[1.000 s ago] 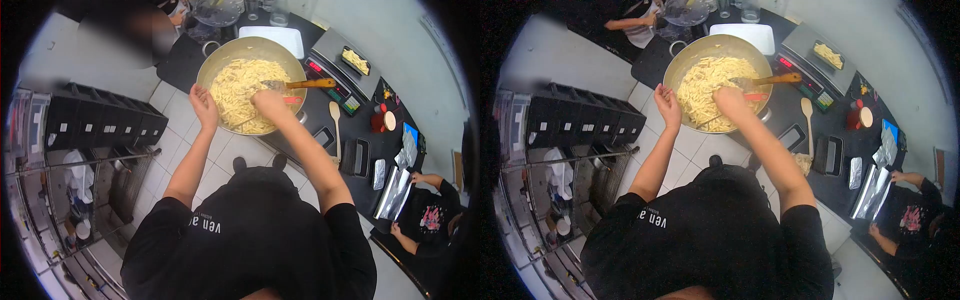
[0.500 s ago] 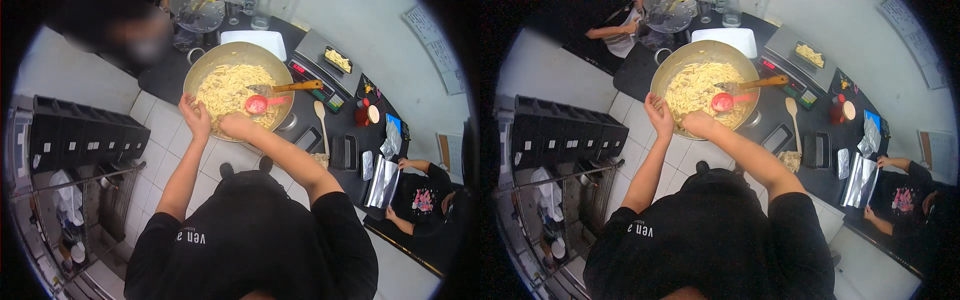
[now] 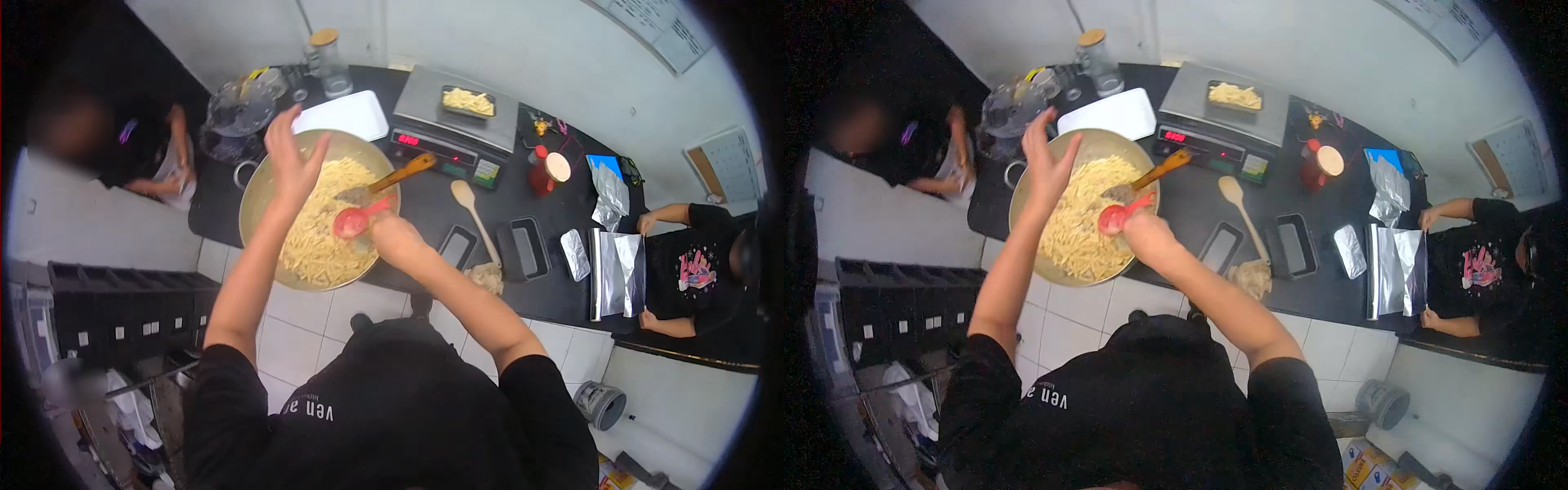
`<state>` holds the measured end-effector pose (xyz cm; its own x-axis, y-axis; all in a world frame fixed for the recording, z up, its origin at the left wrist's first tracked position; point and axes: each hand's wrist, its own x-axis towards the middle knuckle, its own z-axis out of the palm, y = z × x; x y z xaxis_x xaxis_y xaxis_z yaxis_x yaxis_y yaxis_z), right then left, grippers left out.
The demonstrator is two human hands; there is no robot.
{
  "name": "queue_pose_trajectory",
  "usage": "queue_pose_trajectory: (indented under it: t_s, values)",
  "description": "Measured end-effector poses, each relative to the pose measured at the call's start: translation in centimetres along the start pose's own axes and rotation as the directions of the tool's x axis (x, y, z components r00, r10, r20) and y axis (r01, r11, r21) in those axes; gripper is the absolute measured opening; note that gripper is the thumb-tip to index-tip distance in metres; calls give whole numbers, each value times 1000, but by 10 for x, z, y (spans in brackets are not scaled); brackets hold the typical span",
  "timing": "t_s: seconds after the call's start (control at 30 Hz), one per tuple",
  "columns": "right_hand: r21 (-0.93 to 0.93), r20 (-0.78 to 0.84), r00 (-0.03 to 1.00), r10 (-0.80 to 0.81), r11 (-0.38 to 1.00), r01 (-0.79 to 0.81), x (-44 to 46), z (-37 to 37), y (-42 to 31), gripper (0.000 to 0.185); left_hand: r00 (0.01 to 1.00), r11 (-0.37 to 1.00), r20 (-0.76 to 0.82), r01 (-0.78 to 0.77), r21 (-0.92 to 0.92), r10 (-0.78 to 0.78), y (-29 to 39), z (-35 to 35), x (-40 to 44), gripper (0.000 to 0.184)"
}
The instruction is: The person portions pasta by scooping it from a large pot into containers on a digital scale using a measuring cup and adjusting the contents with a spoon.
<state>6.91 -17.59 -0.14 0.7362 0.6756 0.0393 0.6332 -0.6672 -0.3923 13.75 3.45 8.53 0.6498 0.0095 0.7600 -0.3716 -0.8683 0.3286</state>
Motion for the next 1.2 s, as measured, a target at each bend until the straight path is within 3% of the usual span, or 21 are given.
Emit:
queue_pose_trajectory:
  t_s: [0.03, 0.1, 0.13, 0.17, 0.2, 0.23, 0.3, 0.43, 0.5, 0.63, 0.7, 0.83, 0.93, 1.03, 1.13, 1.17, 1.2]
  values:
    - [126, -48, 995, 83, 989, -76, -5, -8, 14, 16, 995, 995, 18, -103, 2, 103, 10, 20, 26, 67]
    - [133, -75, 982, 176, 977, -165, -20, -32, 42, 16, 966, 980, 185, -161, -116, 180, 22, 69, 69, 75]
    - [526, 91, 928, 362, 774, -353, -31, -52, 47, 15, 938, 967, 241, -228, -117, 250, 26, 97, 83, 77]
    - [780, 316, 841, 439, 385, -494, -42, -62, 55, 16, 900, 949, 299, -292, -120, 315, 27, 127, 93, 79]
    - [832, 406, 848, 340, 247, -497, -53, -61, 67, 18, 847, 948, 428, -299, -109, 316, 27, 156, 103, 90]
    - [837, 408, 847, 340, 231, -496, -69, -57, 74, 18, 838, 946, 442, -304, -112, 321, 29, 186, 114, 90]
    - [822, 493, 867, 67, -362, -439, -102, -43, 92, 22, 657, 926, 692, -375, -42, 298, 33, 252, 126, 103]
    - [787, 519, 855, 21, -402, -468, -157, -61, 120, 26, 533, 920, 798, -387, -66, 282, 32, 322, 124, 115]
    - [806, 512, 855, 82, -389, -446, -182, -73, 135, 19, 427, 922, 873, -381, -65, 238, 42, 338, 126, 119]
    - [814, 507, 848, 156, -410, -412, -219, -78, 162, 14, 391, 928, 898, -371, -47, 201, 38, 369, 124, 125]
    - [716, 669, 691, 274, -488, -500, -228, -88, 168, 14, 382, 939, 905, -341, -50, 187, 36, 379, 122, 126]
    - [747, 638, 683, 355, -501, -437, -236, -88, 177, 13, 378, 962, 911, -267, -65, 166, 27, 399, 114, 122]
    - [774, 613, 654, 443, -503, -386, -235, -91, 179, 11, 407, 949, 898, -314, -31, 164, 31, 399, 110, 114]
    - [832, 502, 727, 469, -491, -258, -231, -92, 184, 9, 451, 968, 882, -252, -22, 137, 29, 397, 101, 103]
    - [884, 461, 719, 521, -340, -320, -229, -97, 188, 15, 476, 976, 874, -219, 15, 94, 34, 384, 93, 94]
    - [870, 486, 708, 513, -358, -338, -228, -98, 190, 15, 459, 979, 885, -202, 17, 79, 32, 378, 89, 94]
    - [896, 432, 726, 535, -347, -277, -228, -98, 190, 15, 508, 973, 852, -230, -3, 123, 21, 378, 84, 92]
